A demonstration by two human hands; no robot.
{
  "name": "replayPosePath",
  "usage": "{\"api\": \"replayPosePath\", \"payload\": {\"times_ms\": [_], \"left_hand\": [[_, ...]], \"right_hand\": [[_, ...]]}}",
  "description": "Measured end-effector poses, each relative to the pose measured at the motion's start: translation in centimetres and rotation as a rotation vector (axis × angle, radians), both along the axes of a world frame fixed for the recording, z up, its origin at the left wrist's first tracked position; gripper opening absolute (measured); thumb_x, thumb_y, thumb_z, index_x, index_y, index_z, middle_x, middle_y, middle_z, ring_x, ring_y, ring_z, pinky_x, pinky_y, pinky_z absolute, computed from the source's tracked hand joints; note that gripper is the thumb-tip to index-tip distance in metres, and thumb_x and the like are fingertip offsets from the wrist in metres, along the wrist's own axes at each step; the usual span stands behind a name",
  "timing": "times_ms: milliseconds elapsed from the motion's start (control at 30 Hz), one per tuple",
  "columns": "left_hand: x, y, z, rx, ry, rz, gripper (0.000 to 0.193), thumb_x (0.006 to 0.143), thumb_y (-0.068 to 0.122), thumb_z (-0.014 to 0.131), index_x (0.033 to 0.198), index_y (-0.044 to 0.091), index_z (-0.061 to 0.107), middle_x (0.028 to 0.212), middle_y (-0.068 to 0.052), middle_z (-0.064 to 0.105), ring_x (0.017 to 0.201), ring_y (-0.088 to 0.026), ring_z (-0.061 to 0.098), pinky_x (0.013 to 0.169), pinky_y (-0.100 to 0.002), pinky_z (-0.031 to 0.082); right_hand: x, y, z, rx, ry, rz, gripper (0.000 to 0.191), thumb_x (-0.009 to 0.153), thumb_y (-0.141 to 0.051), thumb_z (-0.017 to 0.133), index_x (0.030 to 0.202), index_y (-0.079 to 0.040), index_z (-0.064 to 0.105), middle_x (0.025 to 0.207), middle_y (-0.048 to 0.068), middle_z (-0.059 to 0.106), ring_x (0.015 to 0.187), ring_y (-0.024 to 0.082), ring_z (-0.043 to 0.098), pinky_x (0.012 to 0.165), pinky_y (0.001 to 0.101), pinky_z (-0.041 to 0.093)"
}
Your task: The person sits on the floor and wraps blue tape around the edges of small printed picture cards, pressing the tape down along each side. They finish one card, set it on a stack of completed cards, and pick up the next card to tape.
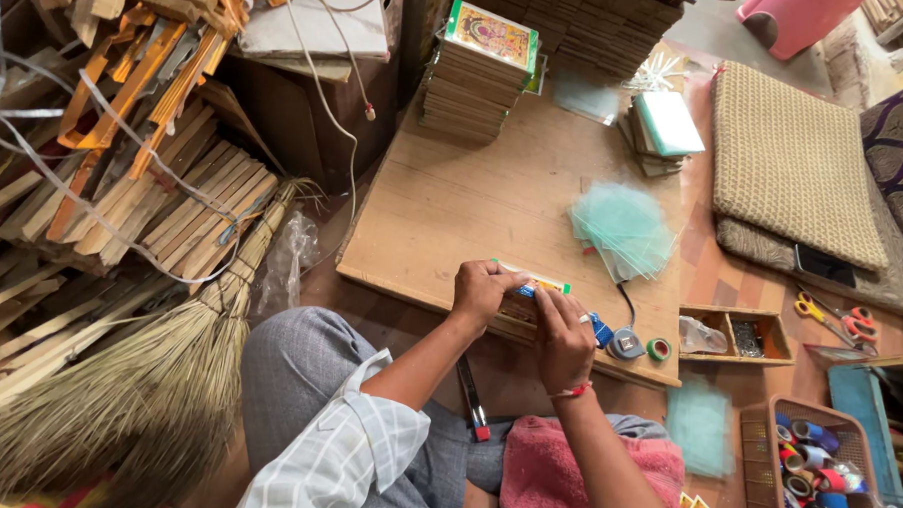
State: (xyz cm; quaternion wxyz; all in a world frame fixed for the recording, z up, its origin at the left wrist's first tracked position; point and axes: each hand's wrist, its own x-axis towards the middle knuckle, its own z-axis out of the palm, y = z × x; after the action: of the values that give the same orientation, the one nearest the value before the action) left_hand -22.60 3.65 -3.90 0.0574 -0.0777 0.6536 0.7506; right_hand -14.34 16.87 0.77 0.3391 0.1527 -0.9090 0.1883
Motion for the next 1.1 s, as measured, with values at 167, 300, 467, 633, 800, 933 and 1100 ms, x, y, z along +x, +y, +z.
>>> {"api": "replayPosePath", "payload": {"times_ms": [167, 300, 467, 633, 800, 933, 1100], "left_hand": [[0.5, -0.5, 2.0, -0.329, 0.124, 0.099, 0.034, 0.093, 0.033, 0.078, 0.094, -0.002, 0.077, 0.085, -0.018, 0.073, 0.076, -0.023, 0.066, 0.070, -0.036, 0.052], [2.3, -1.6, 2.8, -0.677, 0.767, -0.014, 0.032, 0.085, 0.026, 0.075, 0.110, 0.006, 0.074, 0.123, -0.018, 0.071, 0.104, -0.033, 0.068, 0.083, -0.041, 0.054], [2.5, -2.0, 3.7, -0.984, 0.808, -0.269, 0.010, 0.088, 0.013, 0.068, 0.096, 0.013, 0.073, 0.099, -0.006, 0.074, 0.099, -0.030, 0.070, 0.085, -0.043, 0.055], [2.4, -1.7, 4.0, -0.887, 0.513, -0.227, 0.014, 0.081, 0.021, 0.076, 0.091, 0.010, 0.076, 0.091, -0.010, 0.074, 0.094, -0.032, 0.069, 0.083, -0.046, 0.053], [4.6, -1.1, 1.8, -0.603, 0.403, -0.002, 0.036, 0.085, 0.022, 0.075, 0.116, 0.005, 0.073, 0.120, -0.018, 0.072, 0.113, -0.035, 0.068, 0.099, -0.042, 0.052], [6.7, 1.9, -0.1, -0.418, 0.611, 0.237, 0.064, 0.085, 0.021, 0.075, 0.136, -0.013, 0.056, 0.140, -0.031, 0.057, 0.130, -0.044, 0.055, 0.110, -0.043, 0.043], [5.7, 3.1, -1.3, -0.133, 0.317, 0.260, 0.057, 0.089, 0.026, 0.075, 0.131, -0.009, 0.060, 0.135, -0.024, 0.064, 0.125, -0.030, 0.061, 0.105, -0.036, 0.046]], "right_hand": [[-0.8, 1.7, -0.5, -0.056, -0.199, -0.005, 0.039, 0.080, 0.001, 0.069, 0.117, -0.011, 0.072, 0.108, 0.013, 0.072, 0.096, 0.035, 0.069, 0.084, 0.0448, 0.055], [-1.6, 2.7, -0.9, -0.106, -0.320, -0.021, 0.033, 0.081, -0.002, 0.071, 0.111, -0.013, 0.073, 0.104, 0.012, 0.074, 0.093, 0.034, 0.070, 0.081, 0.0437, 0.056], [-2.3, 3.1, -1.2, -0.119, -0.366, -0.048, 0.028, 0.080, -0.005, 0.072, 0.106, -0.016, 0.077, 0.100, 0.011, 0.075, 0.088, 0.033, 0.071, 0.079, 0.0428, 0.057], [-2.0, 3.4, -1.0, -0.135, -0.375, -0.047, 0.027, 0.082, -0.004, 0.070, 0.106, -0.015, 0.077, 0.101, 0.010, 0.075, 0.090, 0.033, 0.072, 0.081, 0.0432, 0.056], [-1.5, 3.0, -1.0, -0.135, -0.393, -0.094, 0.031, 0.079, -0.003, 0.069, 0.107, -0.015, 0.077, 0.101, 0.011, 0.075, 0.091, 0.034, 0.070, 0.083, 0.0436, 0.056], [-1.7, 2.5, -1.1, -0.153, -0.367, -0.094, 0.030, 0.078, -0.004, 0.070, 0.105, -0.015, 0.077, 0.102, 0.011, 0.075, 0.093, 0.033, 0.071, 0.084, 0.0434, 0.056], [-2.3, 2.8, -1.2, -0.132, -0.393, -0.101, 0.042, 0.070, 0.001, 0.065, 0.107, -0.015, 0.077, 0.103, 0.012, 0.075, 0.093, 0.034, 0.071, 0.087, 0.0437, 0.056]]}}
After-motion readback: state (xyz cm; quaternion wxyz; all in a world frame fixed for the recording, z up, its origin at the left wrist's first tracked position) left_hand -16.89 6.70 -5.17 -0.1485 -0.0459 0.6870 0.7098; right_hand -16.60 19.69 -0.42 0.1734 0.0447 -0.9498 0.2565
